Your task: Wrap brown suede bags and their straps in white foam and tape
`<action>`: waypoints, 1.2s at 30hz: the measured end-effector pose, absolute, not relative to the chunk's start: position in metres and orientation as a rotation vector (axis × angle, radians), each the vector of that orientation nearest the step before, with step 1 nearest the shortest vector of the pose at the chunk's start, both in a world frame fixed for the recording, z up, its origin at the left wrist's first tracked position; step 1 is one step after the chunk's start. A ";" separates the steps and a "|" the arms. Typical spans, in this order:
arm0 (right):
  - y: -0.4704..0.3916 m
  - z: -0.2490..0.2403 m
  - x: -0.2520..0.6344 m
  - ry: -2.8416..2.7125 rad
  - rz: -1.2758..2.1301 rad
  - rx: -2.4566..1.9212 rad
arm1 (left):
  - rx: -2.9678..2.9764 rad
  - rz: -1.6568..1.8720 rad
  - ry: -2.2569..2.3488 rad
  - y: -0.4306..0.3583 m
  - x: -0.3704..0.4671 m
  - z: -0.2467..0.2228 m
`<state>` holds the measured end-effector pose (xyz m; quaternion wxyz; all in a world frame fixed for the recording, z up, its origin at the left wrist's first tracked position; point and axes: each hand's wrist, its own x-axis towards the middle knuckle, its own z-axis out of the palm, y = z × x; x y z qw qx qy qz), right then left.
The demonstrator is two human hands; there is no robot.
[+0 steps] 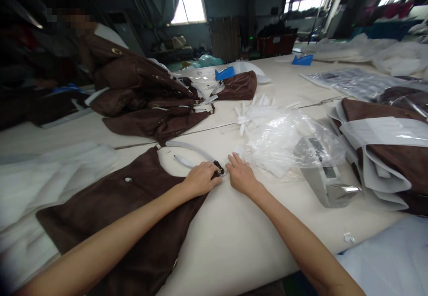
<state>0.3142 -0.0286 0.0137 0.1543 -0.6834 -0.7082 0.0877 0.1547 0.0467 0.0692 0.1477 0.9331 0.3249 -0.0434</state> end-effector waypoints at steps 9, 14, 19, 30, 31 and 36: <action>-0.045 0.030 0.324 -2.228 0.287 -1.925 | 2.366 0.120 0.942 0.049 0.134 0.046; -0.068 0.035 0.304 -2.175 0.296 -2.000 | 2.097 0.241 0.886 0.049 0.129 0.040; -0.067 0.044 0.276 -2.030 0.340 -2.148 | 1.963 0.322 0.811 0.051 0.131 0.044; -0.123 0.040 0.212 -1.598 0.630 -1.828 | 1.874 0.378 0.833 0.063 0.130 0.036; -0.127 0.037 0.225 -1.455 0.589 -1.837 | 1.868 0.385 0.821 0.062 0.128 0.037; -0.125 0.026 0.322 -0.910 0.054 -2.080 | 1.743 0.421 0.763 0.063 0.126 0.040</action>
